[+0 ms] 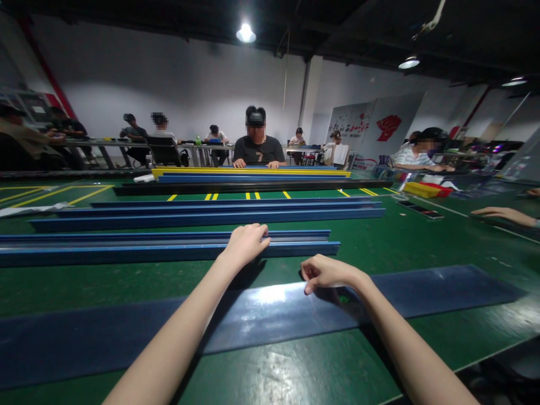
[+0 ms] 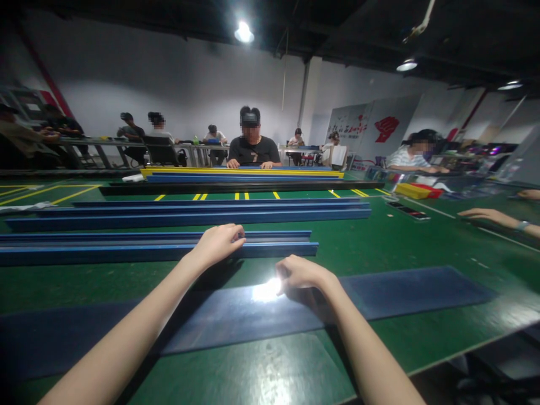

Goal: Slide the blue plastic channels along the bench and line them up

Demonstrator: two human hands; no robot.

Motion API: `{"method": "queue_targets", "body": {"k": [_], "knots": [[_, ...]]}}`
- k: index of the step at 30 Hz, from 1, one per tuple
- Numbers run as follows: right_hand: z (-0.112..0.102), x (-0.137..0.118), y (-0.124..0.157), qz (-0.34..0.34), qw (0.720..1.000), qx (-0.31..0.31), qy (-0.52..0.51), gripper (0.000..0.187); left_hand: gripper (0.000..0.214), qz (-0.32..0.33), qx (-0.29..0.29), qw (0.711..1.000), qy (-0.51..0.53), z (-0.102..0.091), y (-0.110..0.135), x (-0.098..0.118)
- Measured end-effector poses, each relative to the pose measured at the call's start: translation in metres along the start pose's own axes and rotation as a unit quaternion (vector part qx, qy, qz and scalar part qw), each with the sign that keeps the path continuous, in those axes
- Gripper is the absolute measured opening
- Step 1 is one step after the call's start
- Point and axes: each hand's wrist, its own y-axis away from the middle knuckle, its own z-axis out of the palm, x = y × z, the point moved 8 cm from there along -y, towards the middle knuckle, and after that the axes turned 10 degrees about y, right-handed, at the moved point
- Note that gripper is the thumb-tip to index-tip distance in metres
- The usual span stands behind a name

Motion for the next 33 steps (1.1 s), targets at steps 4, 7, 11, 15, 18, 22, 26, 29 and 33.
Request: {"method": "queue_targets", "body": {"k": [4,7,11,15,18,22,26,29,33], "knots": [[0.0,0.0,0.0,0.008,1.0,-0.002,-0.018,0.021,0.025,-0.019,-0.008,1.0,0.023,-0.016,0.002,-0.001],[-0.001,-0.001,0.0,0.014,1.0,0.006,-0.026,0.018,0.026,-0.025,-0.011,0.999,0.036,-0.025,0.003,0.0],[-0.004,-0.004,0.001,0.014,1.0,0.02,-0.014,0.015,0.027,-0.018,-0.015,0.999,0.048,-0.032,0.005,0.006],[-0.009,-0.009,0.003,-0.003,0.999,0.038,-0.004,0.015,0.026,-0.013,-0.033,0.998,0.052,-0.031,0.006,0.014],[-0.018,-0.008,0.003,-0.001,0.997,0.081,0.016,0.018,0.025,-0.01,-0.052,0.997,0.06,-0.026,0.007,0.017],[-0.037,-0.006,0.006,0.02,0.981,0.187,0.055,0.017,0.025,-0.004,-0.088,0.994,0.071,-0.017,0.009,0.018],[-0.058,-0.01,0.017,0.032,0.948,0.308,0.077,0.015,0.026,-0.02,-0.11,0.991,0.079,-0.016,0.01,0.011],[-0.067,-0.009,0.026,0.056,0.924,0.369,0.082,0.015,0.033,-0.016,-0.153,0.979,0.132,-0.016,0.013,0.01],[-0.075,-0.007,0.034,0.073,0.89,0.44,0.096,0.016,0.041,0.007,-0.179,0.963,0.203,-0.022,0.014,0.013]]}}
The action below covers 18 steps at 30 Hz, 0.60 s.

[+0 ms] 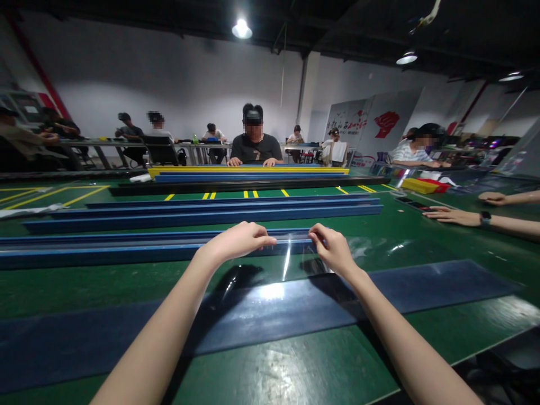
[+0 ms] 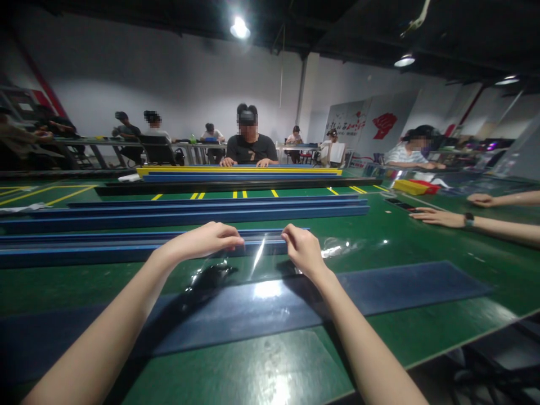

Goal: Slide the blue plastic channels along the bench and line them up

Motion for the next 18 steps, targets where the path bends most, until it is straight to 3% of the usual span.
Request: {"method": "queue_targets", "body": {"k": [4,9,18], "knots": [[-0.012,0.003,0.001,0.002,0.995,0.097,0.025,0.016,0.029,-0.001,-0.027,1.0,0.013,0.001,-0.001,-0.003],[-0.027,0.009,0.004,0.023,0.982,0.171,0.083,0.015,0.023,-0.042,-0.039,0.998,-0.003,-0.002,-0.003,-0.024],[-0.017,-0.001,0.003,-0.002,0.975,0.135,0.178,0.018,0.016,-0.048,0.123,0.991,-0.036,-0.028,-0.005,-0.035]]}}
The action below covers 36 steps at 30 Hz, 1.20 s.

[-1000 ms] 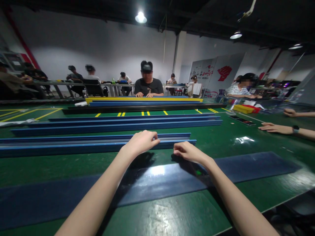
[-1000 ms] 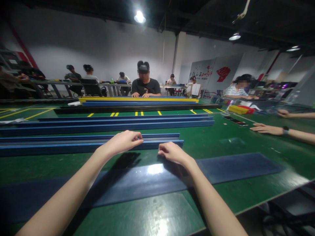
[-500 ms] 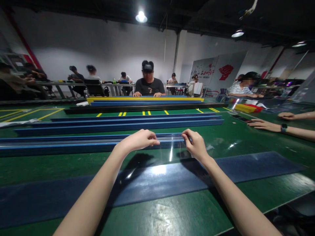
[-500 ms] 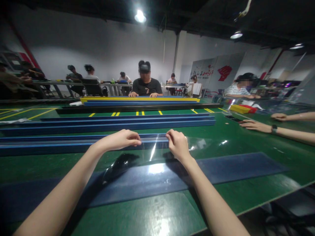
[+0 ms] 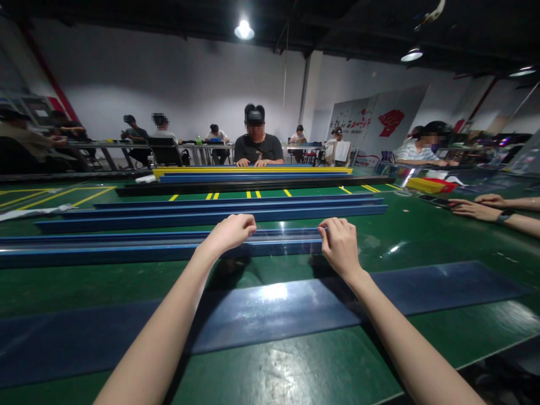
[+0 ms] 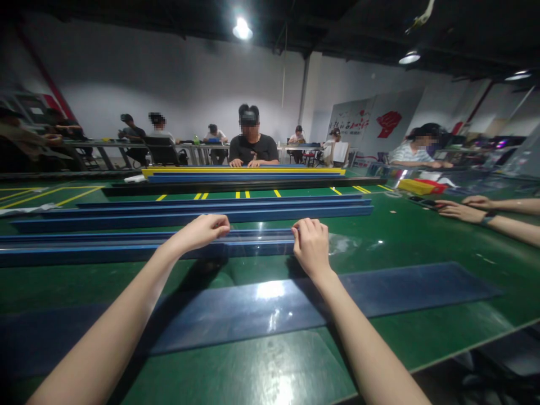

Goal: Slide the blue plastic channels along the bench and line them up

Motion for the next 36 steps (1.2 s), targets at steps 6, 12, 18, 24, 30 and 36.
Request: {"method": "queue_targets", "body": {"k": [6,12,18,24,30,36], "knots": [[0.001,-0.013,0.006,-0.014,0.998,0.014,-0.068,0.026,0.02,0.019,0.087,0.996,-0.009,-0.005,-0.003,0.001],[-0.015,-0.052,0.015,-0.158,0.975,0.035,-0.155,0.049,0.031,0.048,0.107,0.993,0.004,-0.002,-0.006,0.0],[0.005,-0.063,0.019,-0.196,0.974,-0.027,-0.107,0.057,0.034,0.07,0.113,0.991,0.012,0.002,-0.012,-0.005],[0.026,-0.05,0.018,-0.189,0.98,-0.058,-0.036,0.06,0.036,0.04,0.135,0.99,-0.023,0.008,-0.017,-0.024],[0.035,-0.04,0.015,-0.186,0.977,-0.097,0.024,0.055,0.035,0.016,0.125,0.989,-0.081,0.031,-0.018,-0.031],[0.06,-0.027,0.019,-0.141,0.976,-0.165,0.012,0.043,0.032,0.051,0.151,0.977,-0.14,0.045,-0.013,-0.017]]}}
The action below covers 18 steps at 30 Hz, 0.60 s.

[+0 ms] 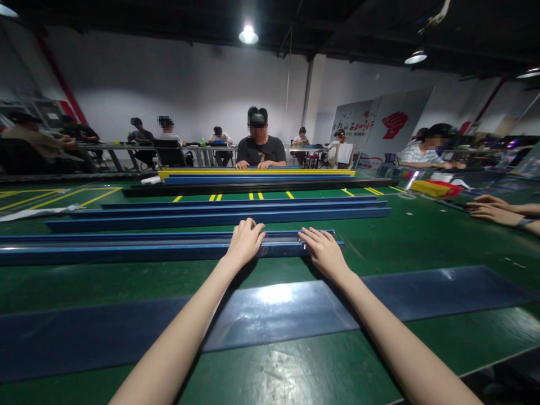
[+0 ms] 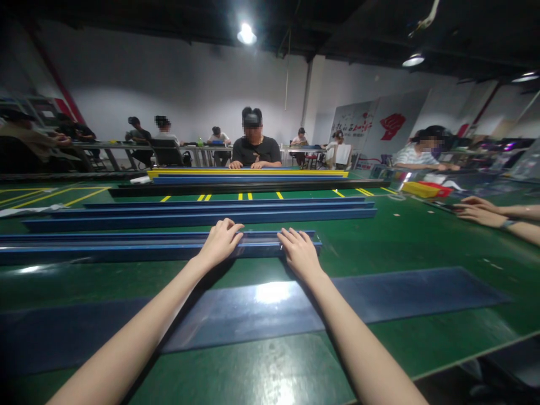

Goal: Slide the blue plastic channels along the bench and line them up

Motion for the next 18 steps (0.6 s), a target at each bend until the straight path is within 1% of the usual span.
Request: {"method": "queue_targets", "body": {"k": [2,5,8,11,14,18], "knots": [[0.007,0.005,0.0,0.025,0.999,-0.015,-0.018,0.04,0.031,0.018,0.004,1.0,0.008,-0.001,0.001,0.007],[0.012,0.009,0.001,0.04,0.998,-0.035,-0.023,0.042,0.033,0.043,0.0,0.999,0.029,-0.005,0.001,0.021],[0.014,0.01,0.002,0.043,0.998,-0.051,-0.016,0.047,0.038,0.083,-0.02,0.995,0.054,-0.006,0.003,0.04],[0.016,0.01,0.002,0.047,0.997,-0.061,-0.01,0.05,0.045,0.119,-0.047,0.991,0.045,-0.003,0.006,0.054],[0.017,0.011,0.002,0.049,0.997,-0.066,-0.008,0.052,0.049,0.117,-0.067,0.991,0.004,0.005,0.009,0.054],[0.017,0.017,-0.001,0.056,0.996,-0.07,-0.019,0.053,0.044,0.063,-0.092,0.993,-0.035,0.017,0.01,0.037]]}}
